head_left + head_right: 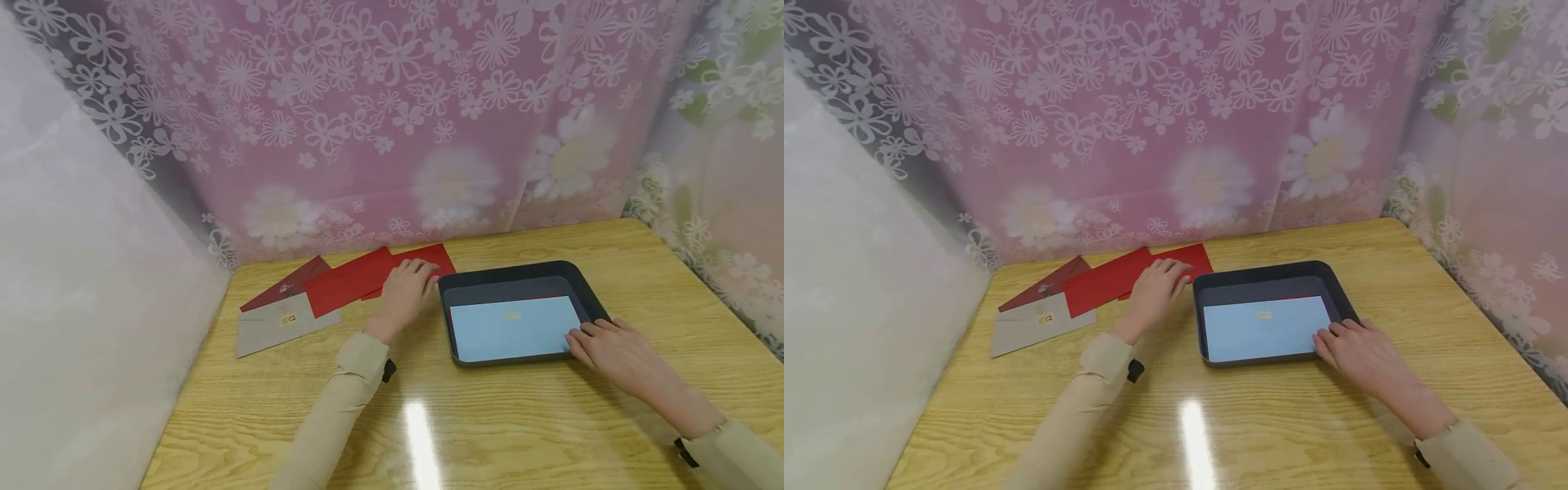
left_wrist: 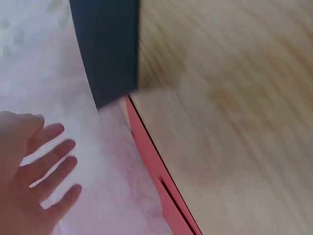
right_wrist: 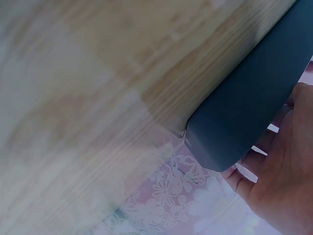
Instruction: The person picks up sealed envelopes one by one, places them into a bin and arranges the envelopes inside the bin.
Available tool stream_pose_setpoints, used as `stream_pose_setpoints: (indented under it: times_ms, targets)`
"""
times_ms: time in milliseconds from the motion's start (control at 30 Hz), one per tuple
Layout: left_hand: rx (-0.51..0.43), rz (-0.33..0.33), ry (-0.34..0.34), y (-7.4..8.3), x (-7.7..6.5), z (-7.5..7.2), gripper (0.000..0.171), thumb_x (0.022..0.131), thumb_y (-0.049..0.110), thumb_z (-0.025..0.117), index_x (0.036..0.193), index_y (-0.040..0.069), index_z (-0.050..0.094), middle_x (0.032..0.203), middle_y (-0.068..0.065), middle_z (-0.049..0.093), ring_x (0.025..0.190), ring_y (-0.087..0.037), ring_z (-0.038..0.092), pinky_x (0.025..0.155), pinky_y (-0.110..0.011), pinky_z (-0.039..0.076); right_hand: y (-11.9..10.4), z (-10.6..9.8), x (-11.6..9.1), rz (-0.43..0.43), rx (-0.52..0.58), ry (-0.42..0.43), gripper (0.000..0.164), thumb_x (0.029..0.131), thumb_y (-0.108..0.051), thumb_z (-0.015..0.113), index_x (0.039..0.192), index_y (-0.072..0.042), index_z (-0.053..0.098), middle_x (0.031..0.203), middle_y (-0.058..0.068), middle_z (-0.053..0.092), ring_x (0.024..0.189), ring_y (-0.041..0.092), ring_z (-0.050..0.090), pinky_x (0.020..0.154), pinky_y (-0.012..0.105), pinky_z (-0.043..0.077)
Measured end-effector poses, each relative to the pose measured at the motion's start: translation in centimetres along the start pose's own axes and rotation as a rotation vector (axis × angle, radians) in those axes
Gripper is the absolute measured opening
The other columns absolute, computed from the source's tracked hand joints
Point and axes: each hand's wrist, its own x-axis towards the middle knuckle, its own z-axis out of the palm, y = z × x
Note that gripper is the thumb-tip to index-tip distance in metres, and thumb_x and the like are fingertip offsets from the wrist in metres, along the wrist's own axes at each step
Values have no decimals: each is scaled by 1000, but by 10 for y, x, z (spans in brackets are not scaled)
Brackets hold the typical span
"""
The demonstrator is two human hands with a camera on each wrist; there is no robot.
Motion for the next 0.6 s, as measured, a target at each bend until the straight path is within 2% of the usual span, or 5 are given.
stream_pose_setpoints:
  times_ms: [100, 300, 433, 600]
  targets:
    - [0, -66, -69, -19, -7, -1, 38, 107, 33, 54, 139, 15, 61, 141, -6, 58, 131, -26, 50, 107, -43, 44, 0, 0, 0, -14, -9, -1, 59, 113, -37, 8, 74, -15, 46, 65, -6, 31, 57, 13, 27, 54, 26, 17]
    - [4, -171, -263, -48, -19, 6, 50, 107, 41, 50, 149, 16, 52, 159, -13, 39, 145, -34, 36, 115, -53, 34, 0, -1, 0, -26, -12, 6, 59, 114, -35, 9, 74, -14, 47, 65, -5, 31, 57, 14, 27, 54, 26, 17]
    - [-15, -228, -330, -60, -26, 10, 53, 106, 44, 48, 153, 18, 48, 161, -16, 34, 147, -37, 32, 116, -56, 31, 0, -2, 1, -16, -4, 3, 59, 113, -36, 9, 74, -15, 46, 65, -5, 32, 57, 14, 28, 53, 26, 18]
    - [-68, -270, -413, -68, -32, 8, 57, 106, 46, 47, 157, 22, 40, 165, -16, 27, 150, -39, 27, 116, -62, 28, 0, -1, 2, -12, -3, 19, 59, 114, -37, 10, 73, -15, 46, 65, -5, 32, 57, 14, 27, 53, 26, 18]
